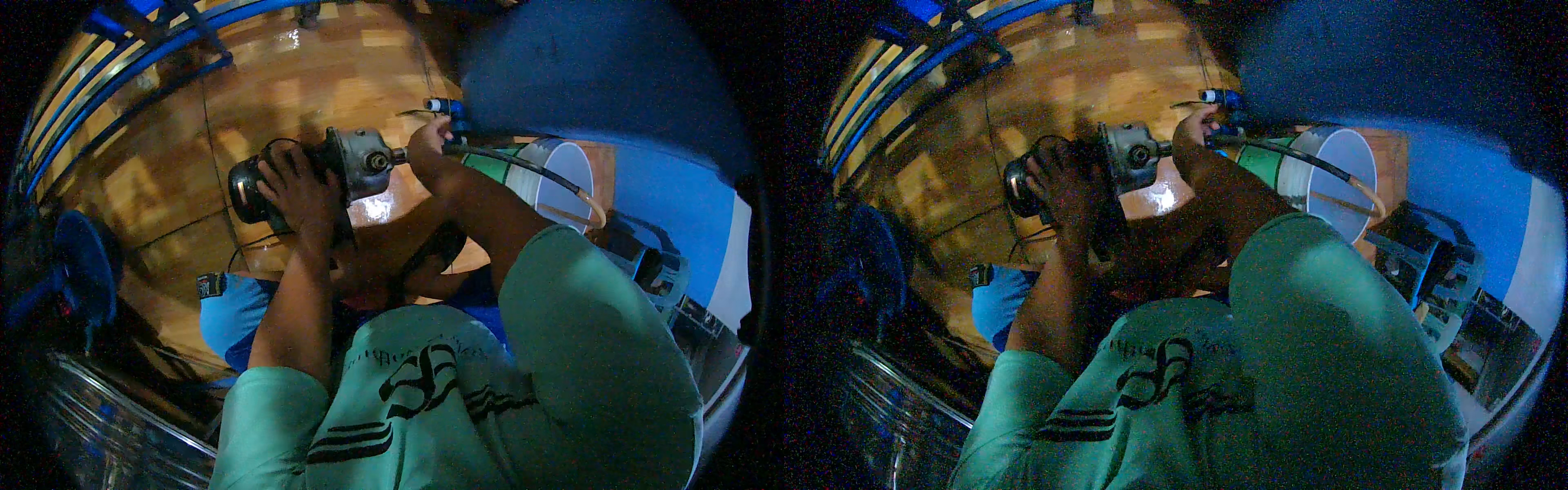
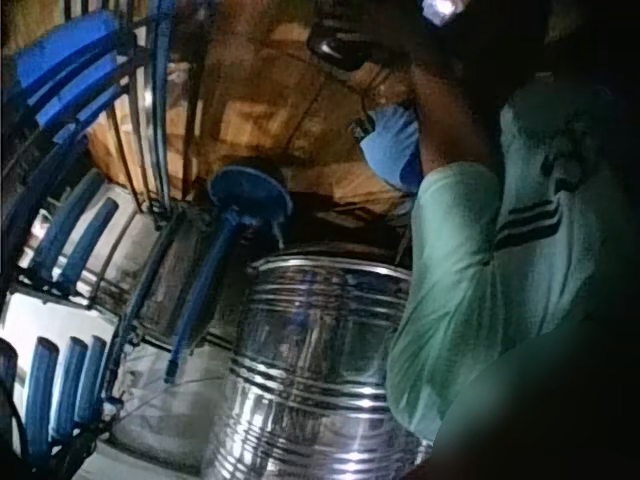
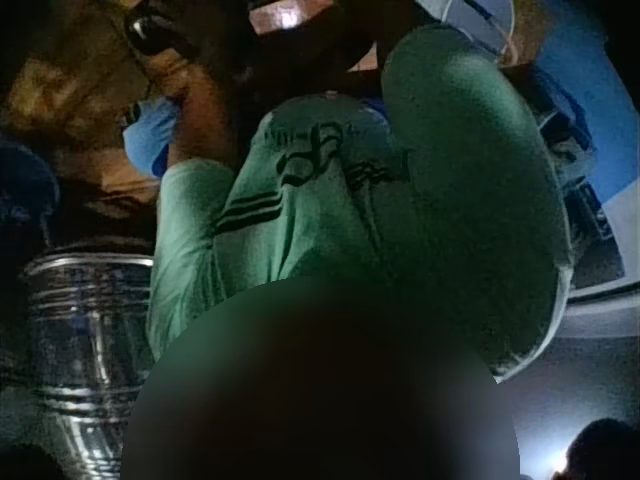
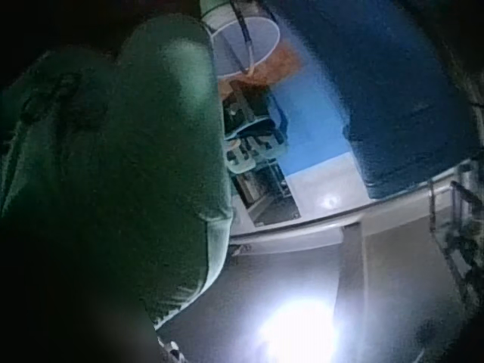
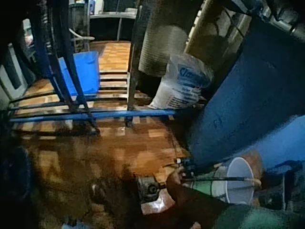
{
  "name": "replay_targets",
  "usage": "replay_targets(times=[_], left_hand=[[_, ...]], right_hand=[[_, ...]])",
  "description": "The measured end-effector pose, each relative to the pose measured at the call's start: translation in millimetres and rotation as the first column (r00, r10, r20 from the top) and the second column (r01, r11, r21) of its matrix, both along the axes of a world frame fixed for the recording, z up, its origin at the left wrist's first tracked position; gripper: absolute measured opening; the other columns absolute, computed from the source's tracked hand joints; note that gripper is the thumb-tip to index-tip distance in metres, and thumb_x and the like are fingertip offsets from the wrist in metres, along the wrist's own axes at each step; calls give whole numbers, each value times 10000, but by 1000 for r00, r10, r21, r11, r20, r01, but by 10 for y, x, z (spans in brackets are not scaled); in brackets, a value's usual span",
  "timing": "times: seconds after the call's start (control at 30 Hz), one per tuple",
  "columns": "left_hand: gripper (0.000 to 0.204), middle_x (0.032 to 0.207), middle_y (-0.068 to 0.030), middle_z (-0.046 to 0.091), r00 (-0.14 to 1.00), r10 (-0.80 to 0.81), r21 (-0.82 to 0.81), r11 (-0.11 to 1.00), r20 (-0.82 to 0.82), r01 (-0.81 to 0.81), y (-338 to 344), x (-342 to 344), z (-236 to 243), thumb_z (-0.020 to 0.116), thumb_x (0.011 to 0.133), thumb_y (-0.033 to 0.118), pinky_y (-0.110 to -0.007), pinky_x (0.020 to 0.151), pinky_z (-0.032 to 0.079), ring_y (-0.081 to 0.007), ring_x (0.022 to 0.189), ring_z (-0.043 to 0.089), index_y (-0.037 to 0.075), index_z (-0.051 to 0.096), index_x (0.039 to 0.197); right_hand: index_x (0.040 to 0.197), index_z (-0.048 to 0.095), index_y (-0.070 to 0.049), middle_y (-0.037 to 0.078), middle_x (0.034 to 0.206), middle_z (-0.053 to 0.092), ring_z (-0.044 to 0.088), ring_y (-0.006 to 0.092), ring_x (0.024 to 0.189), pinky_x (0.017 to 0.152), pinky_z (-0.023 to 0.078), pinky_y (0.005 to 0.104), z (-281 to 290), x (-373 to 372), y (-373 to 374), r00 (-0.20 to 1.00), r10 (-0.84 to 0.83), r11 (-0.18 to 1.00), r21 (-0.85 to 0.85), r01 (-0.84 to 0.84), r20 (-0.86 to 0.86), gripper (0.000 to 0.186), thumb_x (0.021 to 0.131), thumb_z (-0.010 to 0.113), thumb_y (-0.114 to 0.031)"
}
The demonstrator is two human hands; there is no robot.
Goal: The person sits on the floor and uses a wrench to tighten connections on a water pump. They connect a hose to the pump and adjust various fittings on the surrounding blue pipes.
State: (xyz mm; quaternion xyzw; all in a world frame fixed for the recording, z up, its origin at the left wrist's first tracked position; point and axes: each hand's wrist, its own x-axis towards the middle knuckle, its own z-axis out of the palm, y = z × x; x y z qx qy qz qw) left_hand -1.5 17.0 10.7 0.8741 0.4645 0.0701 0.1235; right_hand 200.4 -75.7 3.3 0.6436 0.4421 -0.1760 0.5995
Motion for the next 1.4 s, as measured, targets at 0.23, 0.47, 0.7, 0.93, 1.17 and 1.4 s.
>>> replay_targets(times=[0.23,0.47,0.7,0.93,1.17,1.4], left_hand=[[739,1484,-188,318,998,-20,38,999,52,18,-36,-78,-136,635,762,432,-631,1079,199,-450,1378,242,123,412,1396],[716,1480,-191,324,1000,-7,29,1000,-29,7,42,5,-16,628,776,420,-614,1084,209,-448,1374,252,109,424,1389],[740,1490,-201,304,995,-20,43,999,100,16,-6,-102,190,628,782,395,-587,1093,190,-431,1370,235,44,392,1389],[770,1508,-180,286,996,-37,-26,999,-79,35,-164,-213,-117,575,790,465,-580,1133,123,-430,1408,171,35,380,1398],[787,1556,-166,201,985,52,-248,965,-163,-92,-184,-42,409,509,870,492,-577,1145,83,-412,1438,103,59,264,1480],[863,1543,-263,136,979,195,-193,965,67,-179,-118,130,326,519,861,613,-589,1122,149,-470,1416,110,92,244,1492]], right_hand=[[924,707,-80,67,899,694,663,281,777,774,477,579,-167,187,26,959,-280,953,-135,272,-50,205,763,719,-206],[997,728,-137,53,954,713,662,292,802,789,452,612,-225,234,39,943,-325,943,-91,319,-72,207,823,668,-231],[1053,688,-101,122,965,692,649,323,853,822,428,590,-605,13,-36,978,-173,953,230,196,-116,287,834,635,-279],[1161,616,-69,177,1051,657,631,360,973,833,488,462,661,-187,-593,688,-139,668,446,596,-712,490,786,680,-378],[1160,627,-65,187,1074,653,627,349,995,864,491,446,2725,-251,-1872,709,108,-119,699,705,-697,449,838,684,-373],[956,645,-101,157,896,645,601,361,767,694,490,451,5388,917,-2739,918,-128,-570,730,-377,375,144,846,652,-194]])
